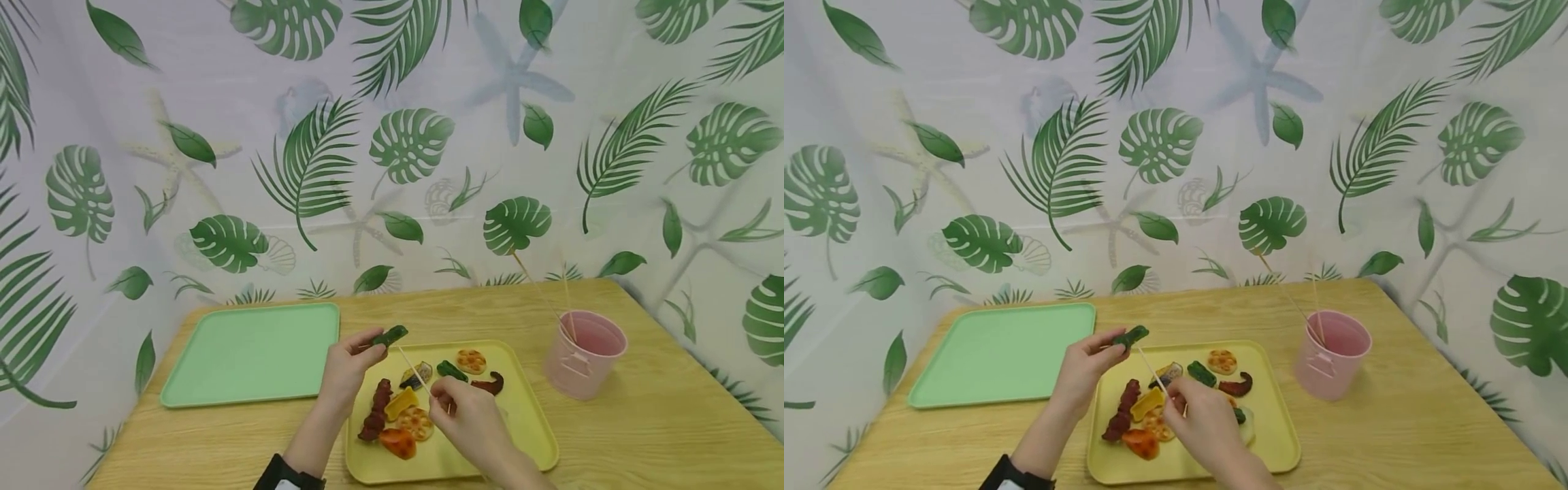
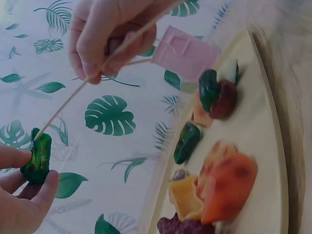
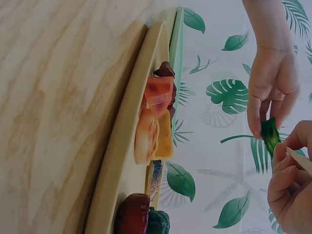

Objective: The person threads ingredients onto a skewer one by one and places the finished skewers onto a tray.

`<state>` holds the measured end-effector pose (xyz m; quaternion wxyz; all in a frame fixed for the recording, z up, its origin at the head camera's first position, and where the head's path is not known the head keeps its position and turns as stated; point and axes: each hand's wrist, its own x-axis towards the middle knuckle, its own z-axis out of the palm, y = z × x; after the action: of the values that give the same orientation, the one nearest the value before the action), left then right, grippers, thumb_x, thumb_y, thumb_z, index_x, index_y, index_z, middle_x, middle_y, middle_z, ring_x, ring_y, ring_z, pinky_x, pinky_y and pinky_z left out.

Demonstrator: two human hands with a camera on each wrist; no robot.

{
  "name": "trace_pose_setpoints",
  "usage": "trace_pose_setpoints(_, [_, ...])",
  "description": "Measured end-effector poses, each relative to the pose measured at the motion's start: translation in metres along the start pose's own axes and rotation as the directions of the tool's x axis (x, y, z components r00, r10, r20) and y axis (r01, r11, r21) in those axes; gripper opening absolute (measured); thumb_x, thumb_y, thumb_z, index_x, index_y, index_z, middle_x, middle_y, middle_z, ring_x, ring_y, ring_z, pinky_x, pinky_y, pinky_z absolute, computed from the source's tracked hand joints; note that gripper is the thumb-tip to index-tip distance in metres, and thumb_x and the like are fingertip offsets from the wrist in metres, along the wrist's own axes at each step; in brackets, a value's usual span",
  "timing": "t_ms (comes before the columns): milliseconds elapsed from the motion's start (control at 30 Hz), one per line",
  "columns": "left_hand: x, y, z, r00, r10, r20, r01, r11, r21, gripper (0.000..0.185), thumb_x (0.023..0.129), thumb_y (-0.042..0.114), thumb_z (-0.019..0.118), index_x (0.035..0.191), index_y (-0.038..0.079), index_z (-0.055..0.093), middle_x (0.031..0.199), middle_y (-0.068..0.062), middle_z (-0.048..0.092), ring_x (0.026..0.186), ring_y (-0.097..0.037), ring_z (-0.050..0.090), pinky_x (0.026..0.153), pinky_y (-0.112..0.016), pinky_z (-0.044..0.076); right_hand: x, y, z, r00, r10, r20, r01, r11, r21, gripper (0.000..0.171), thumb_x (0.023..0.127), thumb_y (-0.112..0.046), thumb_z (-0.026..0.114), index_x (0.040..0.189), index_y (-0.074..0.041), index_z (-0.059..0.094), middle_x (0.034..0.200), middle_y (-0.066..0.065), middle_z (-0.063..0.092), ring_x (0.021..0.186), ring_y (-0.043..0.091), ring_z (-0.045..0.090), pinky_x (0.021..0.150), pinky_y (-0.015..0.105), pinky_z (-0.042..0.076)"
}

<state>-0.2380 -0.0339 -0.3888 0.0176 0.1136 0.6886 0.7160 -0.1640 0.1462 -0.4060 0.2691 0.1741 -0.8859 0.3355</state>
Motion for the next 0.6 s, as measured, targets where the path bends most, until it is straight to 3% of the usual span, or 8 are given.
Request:
trace_pose_setpoints(67, [0.0,-0.003,-0.001,0.996,0.082,-0.035,-0.075,0.981,0.179,0.032,0.087,0.006,0.063,0.117,-0.004,0.061,0.109,-0.018,0.061,0.091,-0.026,0.063,0.081,-0.034,0.051,-0.001,0.001,-0.001,1.0,0.003,0.005,-0.003,1.0,-0.001,0.019,0.073,0.004,0.066,0.077,-0.014,0.062,0.063,-0.013,0.055,0.053,-0.004,0.043,0.046,0.017,0.039])
trace_pose_setpoints(100, [-0.001,-0.004,-0.002,0.989,0.139,-0.042,-0.122,0.953,0.278,0.03,0.085,0.006,0.065,0.114,-0.003,0.064,0.105,-0.016,0.063,0.088,-0.025,0.063,0.077,-0.033,0.052,-0.001,0.001,-0.001,1.0,0.001,0.005,-0.001,1.0,-0.002,0.019,0.073,0.004,0.066,0.076,-0.014,0.062,0.063,-0.013,0.054,0.053,-0.004,0.043,0.046,0.017,0.039])
trace_pose_setpoints(200, [-0.002,-0.005,-0.004,0.949,0.316,0.0,-0.268,0.806,0.528,0.024,0.081,0.003,0.069,0.104,0.0,0.067,0.098,-0.012,0.065,0.082,-0.022,0.063,0.068,-0.029,0.053,0.0,0.002,-0.001,1.0,-0.011,0.013,0.011,1.0,-0.019,0.019,0.072,0.004,0.066,0.075,-0.014,0.061,0.063,-0.015,0.051,0.052,-0.005,0.041,0.046,0.017,0.038])
trace_pose_setpoints(300, [-0.003,-0.005,-0.005,0.899,0.432,0.067,-0.364,0.655,0.662,0.021,0.077,-0.001,0.072,0.098,0.0,0.067,0.091,-0.01,0.064,0.077,-0.021,0.061,0.065,-0.029,0.051,0.001,0.003,0.001,0.999,-0.012,0.04,0.012,1.0,-0.018,0.018,0.073,0.003,0.065,0.074,-0.014,0.061,0.061,-0.016,0.047,0.05,-0.004,0.037,0.045,0.016,0.036])
trace_pose_setpoints(333, [-0.003,-0.005,-0.006,0.887,0.453,0.083,-0.382,0.622,0.683,0.021,0.077,-0.002,0.072,0.097,0.0,0.067,0.09,-0.01,0.063,0.076,-0.02,0.06,0.065,-0.029,0.051,0.001,0.003,0.002,0.999,-0.014,0.048,0.015,1.0,-0.021,0.018,0.073,0.003,0.065,0.074,-0.014,0.06,0.06,-0.017,0.045,0.05,-0.004,0.036,0.045,0.016,0.036])
trace_pose_setpoints(433, [-0.004,-0.006,-0.005,0.872,0.478,0.107,-0.407,0.584,0.702,0.022,0.076,-0.004,0.072,0.096,-0.001,0.066,0.09,-0.01,0.06,0.076,-0.02,0.058,0.064,-0.029,0.05,0.001,0.004,0.005,0.997,-0.015,0.07,0.016,1.0,-0.007,0.016,0.074,0.003,0.064,0.074,-0.013,0.061,0.058,-0.017,0.041,0.048,-0.004,0.033,0.045,0.016,0.035])
trace_pose_setpoints(600, [-0.006,-0.011,-0.004,0.868,0.486,0.102,-0.409,0.582,0.703,0.023,0.075,-0.004,0.073,0.096,-0.001,0.064,0.089,-0.01,0.058,0.075,-0.021,0.057,0.064,-0.029,0.05,-0.001,0.003,0.009,0.997,-0.025,0.07,0.024,1.0,0.013,0.014,0.075,0.003,0.065,0.074,-0.011,0.062,0.056,-0.017,0.039,0.045,-0.005,0.03,0.043,0.015,0.034])
